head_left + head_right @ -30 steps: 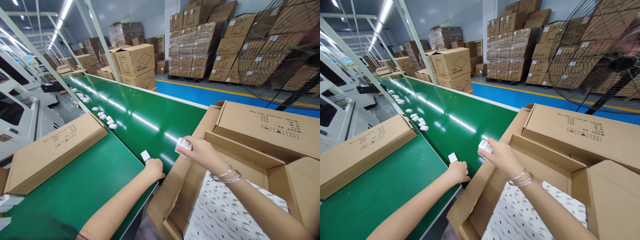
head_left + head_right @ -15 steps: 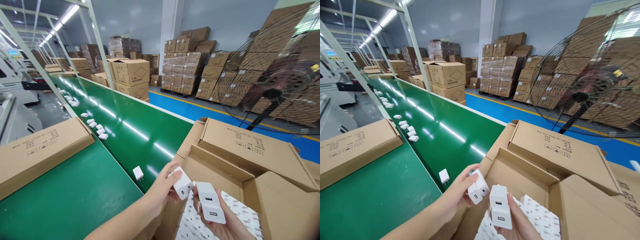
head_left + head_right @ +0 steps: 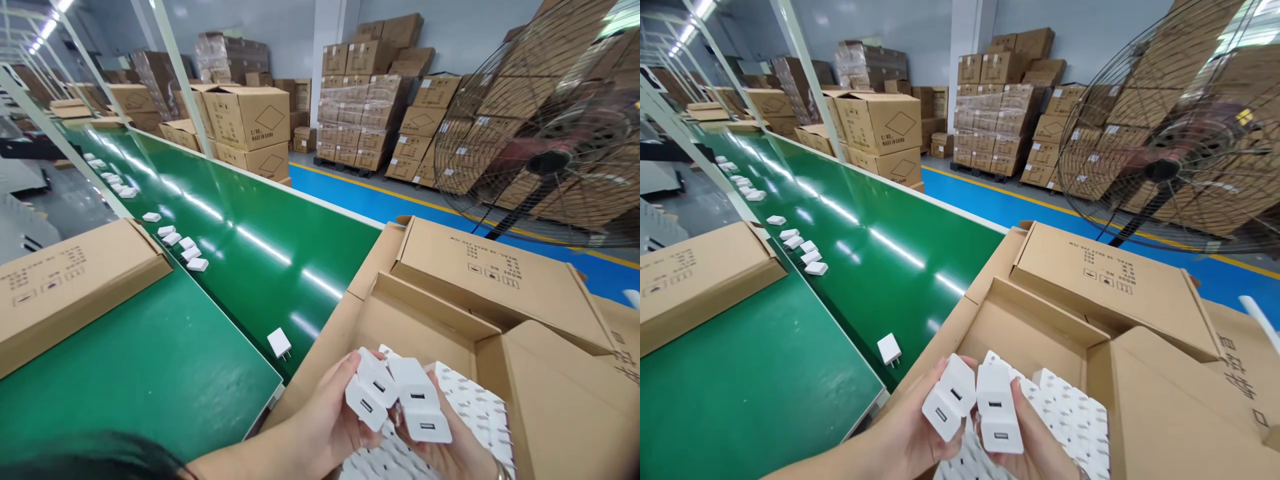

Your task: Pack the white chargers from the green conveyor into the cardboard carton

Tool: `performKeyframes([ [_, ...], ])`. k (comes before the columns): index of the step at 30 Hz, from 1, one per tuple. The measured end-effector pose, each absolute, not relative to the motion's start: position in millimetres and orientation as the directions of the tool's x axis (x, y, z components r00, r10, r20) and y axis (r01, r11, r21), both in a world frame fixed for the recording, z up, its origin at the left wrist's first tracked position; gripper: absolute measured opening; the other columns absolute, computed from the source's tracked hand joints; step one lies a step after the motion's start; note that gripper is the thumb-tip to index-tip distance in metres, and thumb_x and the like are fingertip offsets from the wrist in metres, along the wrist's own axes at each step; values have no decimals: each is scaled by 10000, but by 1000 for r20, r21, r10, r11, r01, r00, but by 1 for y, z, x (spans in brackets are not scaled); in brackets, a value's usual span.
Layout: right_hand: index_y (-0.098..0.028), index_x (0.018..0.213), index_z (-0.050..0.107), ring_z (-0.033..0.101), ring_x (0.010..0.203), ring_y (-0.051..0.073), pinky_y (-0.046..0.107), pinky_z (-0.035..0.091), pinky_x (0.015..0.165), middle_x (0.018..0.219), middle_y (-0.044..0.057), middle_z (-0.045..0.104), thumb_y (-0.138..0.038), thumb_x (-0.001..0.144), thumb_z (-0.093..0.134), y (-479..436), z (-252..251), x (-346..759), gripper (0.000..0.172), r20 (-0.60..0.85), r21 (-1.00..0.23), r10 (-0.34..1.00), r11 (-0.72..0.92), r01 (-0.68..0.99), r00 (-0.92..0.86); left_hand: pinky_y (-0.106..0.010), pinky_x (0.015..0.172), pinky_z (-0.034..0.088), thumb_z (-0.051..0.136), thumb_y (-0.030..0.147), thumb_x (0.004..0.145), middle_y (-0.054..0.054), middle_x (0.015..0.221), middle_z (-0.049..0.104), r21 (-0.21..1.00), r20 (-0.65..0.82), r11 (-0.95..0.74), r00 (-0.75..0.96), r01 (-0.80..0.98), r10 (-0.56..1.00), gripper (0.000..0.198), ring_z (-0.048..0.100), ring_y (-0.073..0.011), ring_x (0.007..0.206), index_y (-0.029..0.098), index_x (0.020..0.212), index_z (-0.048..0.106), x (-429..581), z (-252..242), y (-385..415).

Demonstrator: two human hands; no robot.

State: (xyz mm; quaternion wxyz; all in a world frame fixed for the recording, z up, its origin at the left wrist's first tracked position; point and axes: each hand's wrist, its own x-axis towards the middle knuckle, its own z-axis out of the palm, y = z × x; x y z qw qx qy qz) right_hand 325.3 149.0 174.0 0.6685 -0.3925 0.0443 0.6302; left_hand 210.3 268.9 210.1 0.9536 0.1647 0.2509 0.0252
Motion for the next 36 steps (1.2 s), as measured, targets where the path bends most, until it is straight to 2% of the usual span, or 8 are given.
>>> performKeyframes([
  [4, -270, 787, 757, 614, 507, 109, 174, 461, 421, 623, 2, 721, -659, 568, 764, 148, 172, 324, 446, -560, -508, 802, -135, -851, 207, -171, 443, 227, 693, 522, 753, 10, 688, 608, 310, -473, 950, 874, 48, 110, 397, 522, -76, 525, 210, 987, 620, 209, 211, 269],
  [15, -278, 843, 750, 633, 587, 150, 243, 517, 510, 694, 5, 733, -586, 633, 768, 143, 168, 326, 373, -532, -412, 831, -84, -907, 165, -177, 444, 221, 649, 544, 787, 15, 676, 586, 358, -462, 932, 877, 49, 131, 427, 455, -66, 464, 208, 1041, 584, 204, 210, 264],
  [23, -279, 885, 721, 575, 522, 111, 209, 458, 468, 672, -13, 706, -675, 675, 679, 143, 170, 326, 450, -506, -603, 823, -123, -789, 258, -173, 439, 240, 647, 557, 780, 13, 694, 578, 401, -458, 914, 877, 58, 146, 435, 468, -68, 497, 212, 1036, 577, 204, 210, 265],
  [27, -232, 993, 658, 641, 706, 208, 321, 513, 641, 861, 54, 728, -679, 756, 574, 140, 178, 356, 513, -423, -881, 741, -203, -427, 521, -187, 480, 337, 643, 541, 787, 1, 771, 576, 565, -401, 823, 889, 48, 223, 490, 525, -96, 598, 211, 1138, 553, 217, 205, 275],
  [29, -226, 1013, 611, 646, 785, 263, 361, 505, 669, 910, 79, 717, -662, 756, 566, 139, 178, 381, 508, -271, -943, 647, -327, -62, 712, -204, 534, 397, 632, 516, 803, 13, 791, 558, 675, -365, 737, 885, 38, 289, 553, 530, -101, 624, 224, 1248, 481, 236, 199, 283],
  [32, -249, 1007, 563, 640, 853, 312, 396, 485, 680, 943, 84, 703, -652, 764, 534, 136, 167, 413, 471, -46, -708, 578, -594, 382, 815, -241, 632, 453, 560, 466, 860, -30, 909, 589, 882, -276, 459, 902, 102, 332, 508, 576, -134, 736, 189, 1272, 456, 275, 190, 295],
  [34, -253, 1004, 546, 645, 840, 315, 403, 477, 668, 942, 89, 699, -650, 808, 456, 132, 155, 426, 452, -21, -549, 610, -669, 501, 792, -277, 735, 471, 528, 426, 877, -74, 1055, 609, 988, -154, 84, 930, 133, 335, 420, 597, -190, 911, 177, 1214, 506, 300, 186, 303],
  [36, -246, 1019, 535, 652, 815, 308, 402, 477, 657, 935, 101, 698, -645, 840, 389, 129, 144, 433, 462, -23, -490, 650, -669, 558, 759, -310, 829, 459, 510, 402, 881, -81, 1167, 607, 919, -73, -360, 967, 160, 242, 388, 569, -234, 1058, 199, 1213, 512, 320, 183, 311],
])
